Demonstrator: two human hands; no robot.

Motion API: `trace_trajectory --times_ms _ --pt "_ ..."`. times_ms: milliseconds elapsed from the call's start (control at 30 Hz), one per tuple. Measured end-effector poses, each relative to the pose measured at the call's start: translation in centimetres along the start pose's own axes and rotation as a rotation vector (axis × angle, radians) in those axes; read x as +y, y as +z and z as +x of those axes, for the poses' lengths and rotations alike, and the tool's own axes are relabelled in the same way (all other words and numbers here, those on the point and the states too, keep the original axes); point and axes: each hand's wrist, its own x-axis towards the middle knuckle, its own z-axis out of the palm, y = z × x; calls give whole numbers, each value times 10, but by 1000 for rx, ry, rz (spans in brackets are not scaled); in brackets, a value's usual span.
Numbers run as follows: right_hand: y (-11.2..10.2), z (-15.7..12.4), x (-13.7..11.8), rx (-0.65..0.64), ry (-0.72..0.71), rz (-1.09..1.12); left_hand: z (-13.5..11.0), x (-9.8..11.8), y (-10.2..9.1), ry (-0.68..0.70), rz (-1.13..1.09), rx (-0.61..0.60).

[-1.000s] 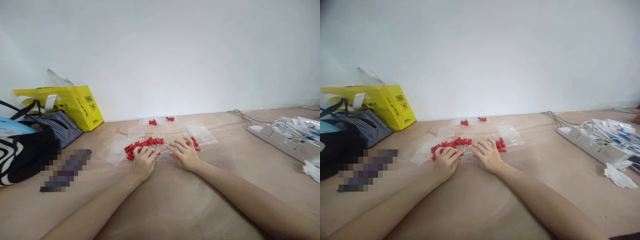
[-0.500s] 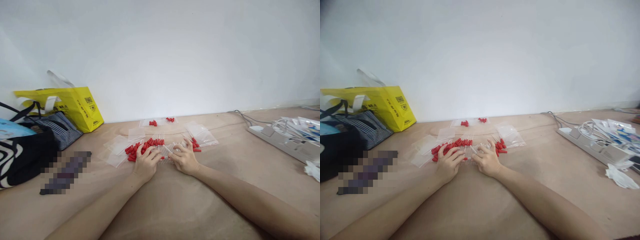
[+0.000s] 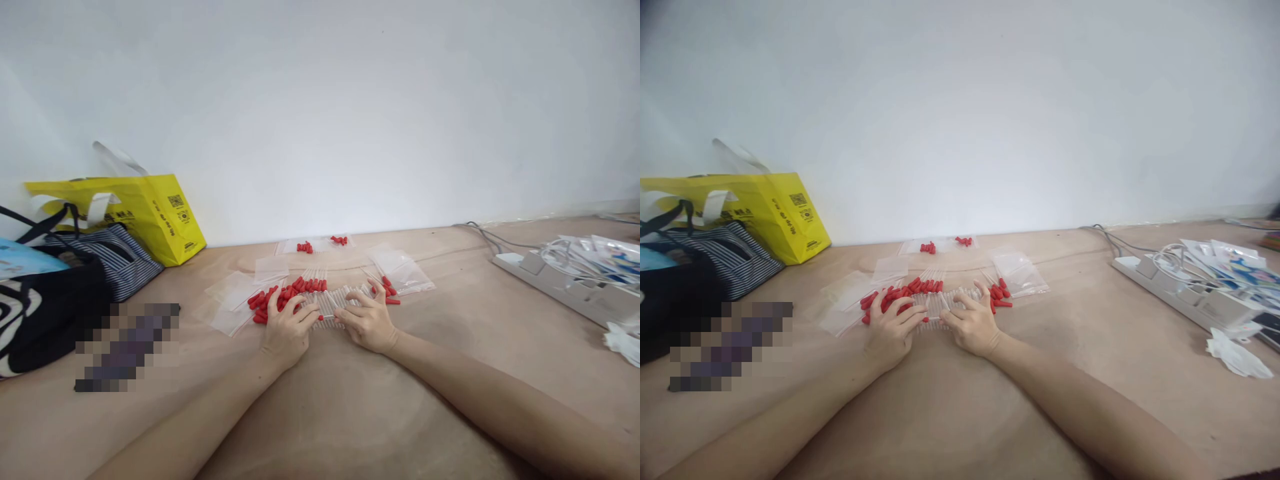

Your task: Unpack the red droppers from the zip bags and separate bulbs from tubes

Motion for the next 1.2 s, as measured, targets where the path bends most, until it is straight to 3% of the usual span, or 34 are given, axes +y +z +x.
trace_trajectory --times_ms 167,333,433,567,733,867,1033,1200 --pt "-1 -5 9 -45 137 -50 -8 -18 -4 -164 31 83" --pt "6 5 16 -368 362 -95 -4 -46 -14 -408 -140 100" --pt "11 15 15 -565 489 -125 -4 -66 -17 -644 -252 59" --pt "16 24 8 -690 525 -118 -9 -87 -21 -912 -344 30" --pt "19 26 2 -719 538 -108 -13 -94 -25 -1039 -312 -82" --pt "12 29 12 -646 582 -101 -19 -99 -19 -1059 -337 -68" --pt "-16 29 70 -574 776 -87 -27 -108 -15 -1077 -223 -73" --pt "-39 11 116 -629 852 -88 -22 -103 -26 -1129 -126 -309"
